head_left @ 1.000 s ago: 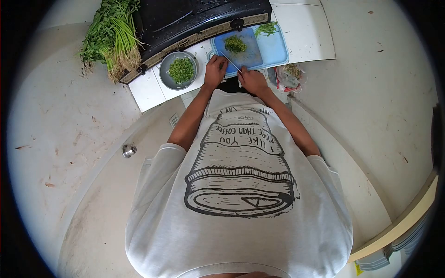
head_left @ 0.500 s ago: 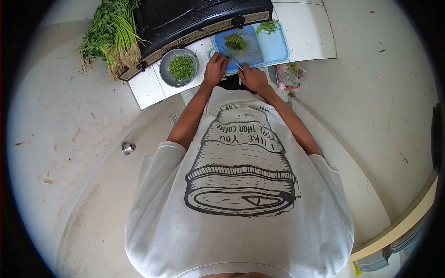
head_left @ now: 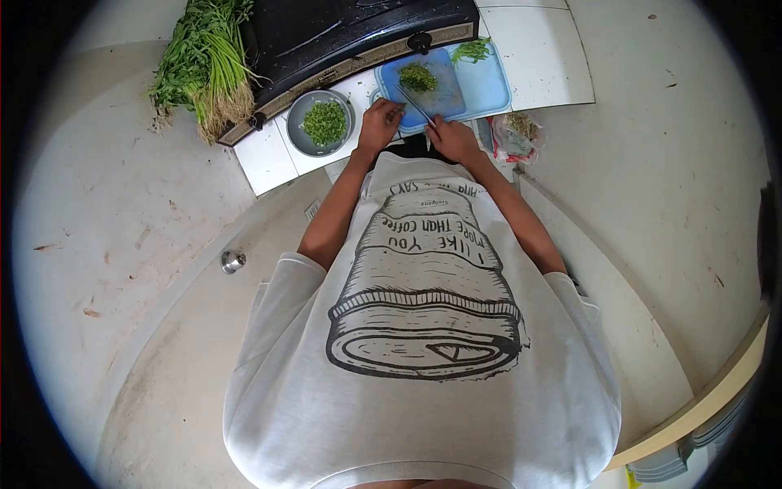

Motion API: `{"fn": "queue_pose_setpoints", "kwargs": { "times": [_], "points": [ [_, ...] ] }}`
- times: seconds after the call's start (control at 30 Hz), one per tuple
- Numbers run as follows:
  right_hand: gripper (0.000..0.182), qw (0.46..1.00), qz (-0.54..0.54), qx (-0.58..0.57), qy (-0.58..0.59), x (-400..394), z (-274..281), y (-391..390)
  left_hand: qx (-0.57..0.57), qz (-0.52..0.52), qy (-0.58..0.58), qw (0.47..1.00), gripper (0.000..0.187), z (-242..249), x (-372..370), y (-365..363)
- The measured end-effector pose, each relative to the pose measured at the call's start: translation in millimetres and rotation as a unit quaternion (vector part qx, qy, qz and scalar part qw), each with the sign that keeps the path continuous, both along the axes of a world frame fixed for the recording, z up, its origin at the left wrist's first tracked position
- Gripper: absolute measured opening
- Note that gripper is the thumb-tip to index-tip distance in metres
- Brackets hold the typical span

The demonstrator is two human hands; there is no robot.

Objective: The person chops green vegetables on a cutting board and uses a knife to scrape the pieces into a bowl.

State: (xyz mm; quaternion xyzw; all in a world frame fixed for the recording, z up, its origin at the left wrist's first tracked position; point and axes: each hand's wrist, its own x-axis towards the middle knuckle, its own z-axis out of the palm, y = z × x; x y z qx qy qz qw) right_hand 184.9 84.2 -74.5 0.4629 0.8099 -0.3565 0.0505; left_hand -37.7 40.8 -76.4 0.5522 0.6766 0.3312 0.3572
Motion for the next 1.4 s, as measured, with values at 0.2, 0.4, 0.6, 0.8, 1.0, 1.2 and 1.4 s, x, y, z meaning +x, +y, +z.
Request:
{"fn": "queue_pose_setpoints", "kwargs": {
  "times": [0.2, 0.4, 0.6, 0.8, 1.0, 1.2, 1.4],
  "points": [
    [0.04, 1.0, -0.011, -0.01, 0.01, 4, 2, -3, 0.024, 0.012, 0.015, 1.0, 0.018, -4, 3, 0],
    [0.039, 1.0, -0.011, -0.013, 0.005, 3, 6, -2, 0.021, 0.03, 0.028, 0.999, 0.013, -3, 5, 2],
    [0.038, 1.0, -0.002, -0.012, 0.02, 3, 3, -4, 0.023, 0.025, 0.06, 0.998, 0.013, -3, 6, 3],
    [0.038, 1.0, 0.004, -0.002, 0.013, 2, 9, -3, 0.025, 0.006, 0.079, 0.997, 0.014, 0, 7, 2],
    [0.038, 1.0, 0.014, 0.019, 0.02, 0, 10, 0, 0.032, -0.016, 0.109, 0.993, 0.015, 4, 8, 2],
    [0.036, 0.999, 0.041, 0.025, 0.002, -2, 9, 2, 0.044, -0.028, 0.116, 0.992, 0.017, 4, 7, 2],
    [0.037, 0.997, 0.061, 0.041, -0.017, -12, 7, 6, 0.041, -0.042, 0.131, 0.99, 0.017, 0, 8, 2]
  ]
}}
